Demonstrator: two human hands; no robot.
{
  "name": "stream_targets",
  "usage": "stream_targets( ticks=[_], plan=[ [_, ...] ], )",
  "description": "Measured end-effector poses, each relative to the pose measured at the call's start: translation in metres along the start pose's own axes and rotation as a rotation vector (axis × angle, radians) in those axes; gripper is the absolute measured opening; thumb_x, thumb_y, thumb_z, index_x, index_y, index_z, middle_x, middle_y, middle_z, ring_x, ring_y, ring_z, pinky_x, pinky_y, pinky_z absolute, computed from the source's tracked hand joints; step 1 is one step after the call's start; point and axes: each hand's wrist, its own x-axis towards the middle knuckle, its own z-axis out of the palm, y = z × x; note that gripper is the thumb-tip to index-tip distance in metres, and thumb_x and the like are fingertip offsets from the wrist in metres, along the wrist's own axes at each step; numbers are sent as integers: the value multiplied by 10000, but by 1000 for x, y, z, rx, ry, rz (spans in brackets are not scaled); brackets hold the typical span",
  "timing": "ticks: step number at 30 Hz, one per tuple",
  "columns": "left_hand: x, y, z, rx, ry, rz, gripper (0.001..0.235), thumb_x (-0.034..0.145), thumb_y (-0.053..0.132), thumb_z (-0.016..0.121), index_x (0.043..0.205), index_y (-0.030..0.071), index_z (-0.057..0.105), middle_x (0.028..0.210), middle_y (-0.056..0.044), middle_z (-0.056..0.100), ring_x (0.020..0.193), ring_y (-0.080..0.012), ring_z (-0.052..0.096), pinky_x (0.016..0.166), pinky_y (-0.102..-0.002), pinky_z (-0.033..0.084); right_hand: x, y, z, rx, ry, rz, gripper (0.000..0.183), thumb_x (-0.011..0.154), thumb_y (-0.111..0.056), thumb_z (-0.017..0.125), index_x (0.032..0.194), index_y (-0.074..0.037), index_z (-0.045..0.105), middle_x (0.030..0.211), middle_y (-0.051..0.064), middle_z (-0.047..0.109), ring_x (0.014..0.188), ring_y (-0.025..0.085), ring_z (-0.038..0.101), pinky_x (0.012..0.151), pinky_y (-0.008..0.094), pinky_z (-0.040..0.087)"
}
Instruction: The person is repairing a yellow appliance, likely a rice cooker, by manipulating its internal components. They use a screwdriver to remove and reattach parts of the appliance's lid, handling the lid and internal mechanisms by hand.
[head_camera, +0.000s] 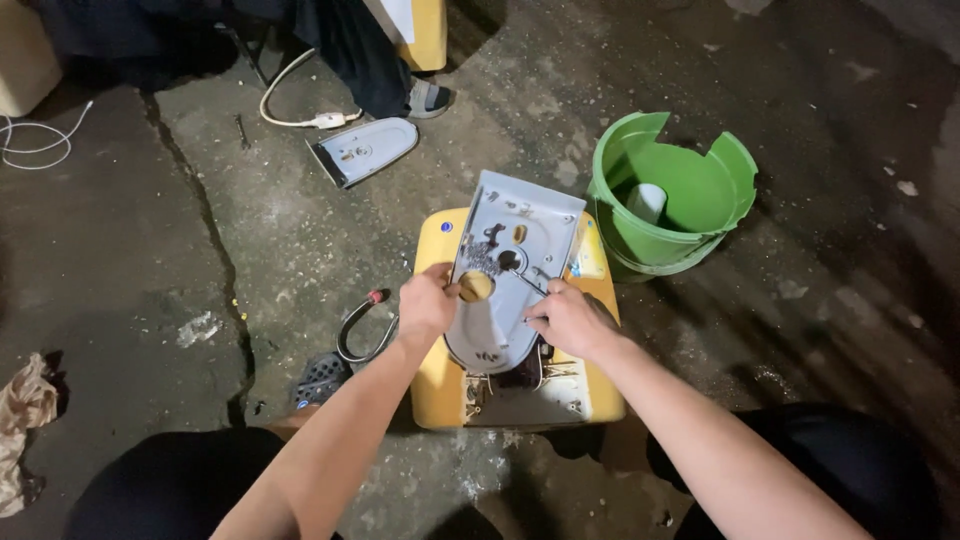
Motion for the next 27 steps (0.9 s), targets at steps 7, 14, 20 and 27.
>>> stream_targets(
  ticks=[7, 14, 20, 27],
  plan=[
    [10, 57, -25, -92, -5, -26, 371, 990, 256, 680, 1361, 269, 680, 1217, -39, 747, 1168, -304, 696, 1013, -470, 578, 2, -16, 4, -12, 62, 102, 189, 881, -275, 702, 1007, -322, 835, 1066, 46, 644, 946, 345, 737, 808, 464, 634],
    [29, 61, -1, 306, -57, 206, 474, 996, 196, 598, 1458, 295, 561, 1286, -100, 622, 1162, -382, 672, 966, -488, 610, -9, -37, -19, 59, -66, 329, 188, 892, -224, 660, 970, -283, 821, 1296, 33, 622, 1060, 386, 723, 929, 514, 609],
    [13, 64, -8, 451, -108, 272, 598, 1016, 222, 578, 1568, 196, 348, 1475, -163, 432, 1336, -454, 505, 1038, -543, 545, -27, -68, -49, 80, -104, 283, 232, 963, -136, 629, 1153, -49, 729, 1511, 189, 419, 1114, 506, 670, 975, 623, 565],
    [-12, 54, -41, 323, -45, 228, 564, 1051, 330, 496, 1558, 183, 299, 1536, -156, 349, 1387, -484, 428, 1090, -622, 469, -19, -8, -25, 223, 356, 109, 239, 972, -241, 651, 1106, -90, 780, 1097, 209, 627, 1110, 471, 653, 966, 517, 538]
  ],
)
